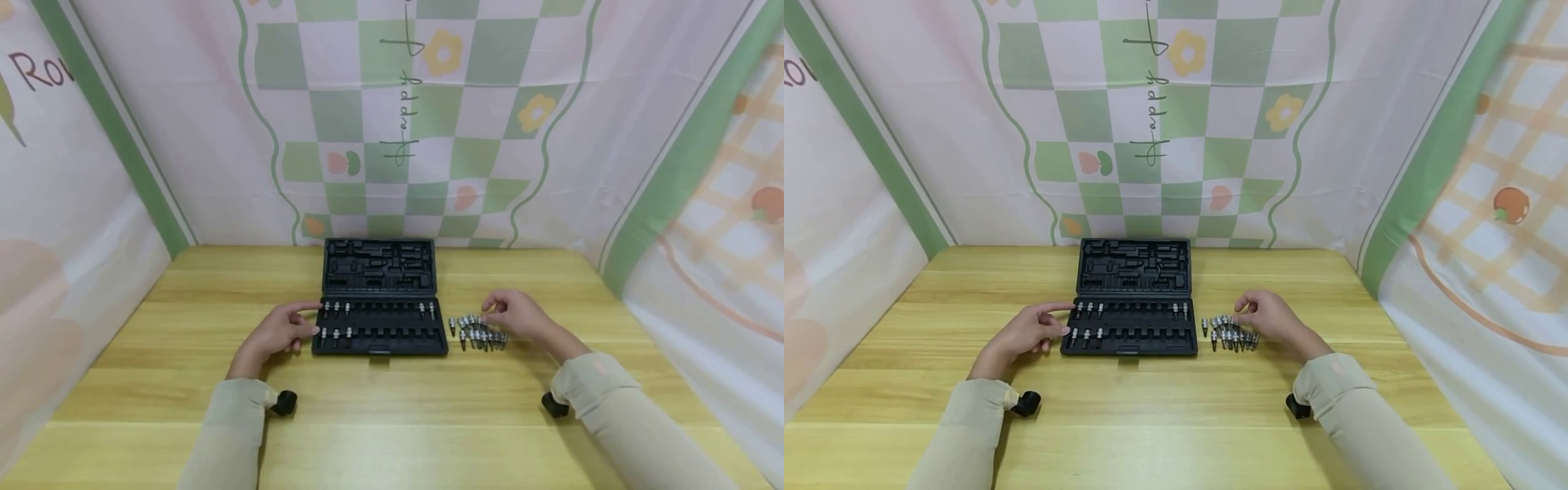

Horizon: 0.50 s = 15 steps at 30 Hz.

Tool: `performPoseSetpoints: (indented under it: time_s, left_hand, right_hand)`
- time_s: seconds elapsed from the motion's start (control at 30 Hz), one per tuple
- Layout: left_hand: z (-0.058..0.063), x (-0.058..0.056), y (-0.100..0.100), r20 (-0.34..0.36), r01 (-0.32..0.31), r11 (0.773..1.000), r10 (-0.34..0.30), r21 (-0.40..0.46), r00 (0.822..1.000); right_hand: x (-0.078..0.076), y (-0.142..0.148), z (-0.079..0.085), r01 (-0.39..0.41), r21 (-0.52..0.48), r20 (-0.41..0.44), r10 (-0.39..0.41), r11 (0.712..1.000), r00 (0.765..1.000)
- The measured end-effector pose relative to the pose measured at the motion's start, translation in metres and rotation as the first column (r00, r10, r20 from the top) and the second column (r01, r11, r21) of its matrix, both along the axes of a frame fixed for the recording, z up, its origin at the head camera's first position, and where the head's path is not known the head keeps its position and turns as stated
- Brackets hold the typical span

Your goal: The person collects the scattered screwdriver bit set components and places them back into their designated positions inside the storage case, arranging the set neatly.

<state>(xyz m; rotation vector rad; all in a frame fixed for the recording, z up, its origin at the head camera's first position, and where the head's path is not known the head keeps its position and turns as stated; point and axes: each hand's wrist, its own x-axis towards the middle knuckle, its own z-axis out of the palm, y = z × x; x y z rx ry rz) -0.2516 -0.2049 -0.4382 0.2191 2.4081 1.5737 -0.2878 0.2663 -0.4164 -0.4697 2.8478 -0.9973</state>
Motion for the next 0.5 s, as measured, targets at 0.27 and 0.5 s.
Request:
performPoseSetpoints:
  time_s: [0.27,0.5]
  left_hand:
    - [-0.0002,-0.0003,-0.0007,0.001,-0.001,1.0,0.001,-0.001,1.0]
    - [-0.0013,-0.0006,-0.0005,0.003,-0.003,1.0,0.003,0.0,1.0]
  right_hand:
    - [0.0009,0.0031,-0.0014,-0.022,0.009,0.022,0.022,1.0,1.0]
    - [-0.0004,0.0047,-0.0028,-0.04,0.057,-0.005,0.04,0.998,0.999]
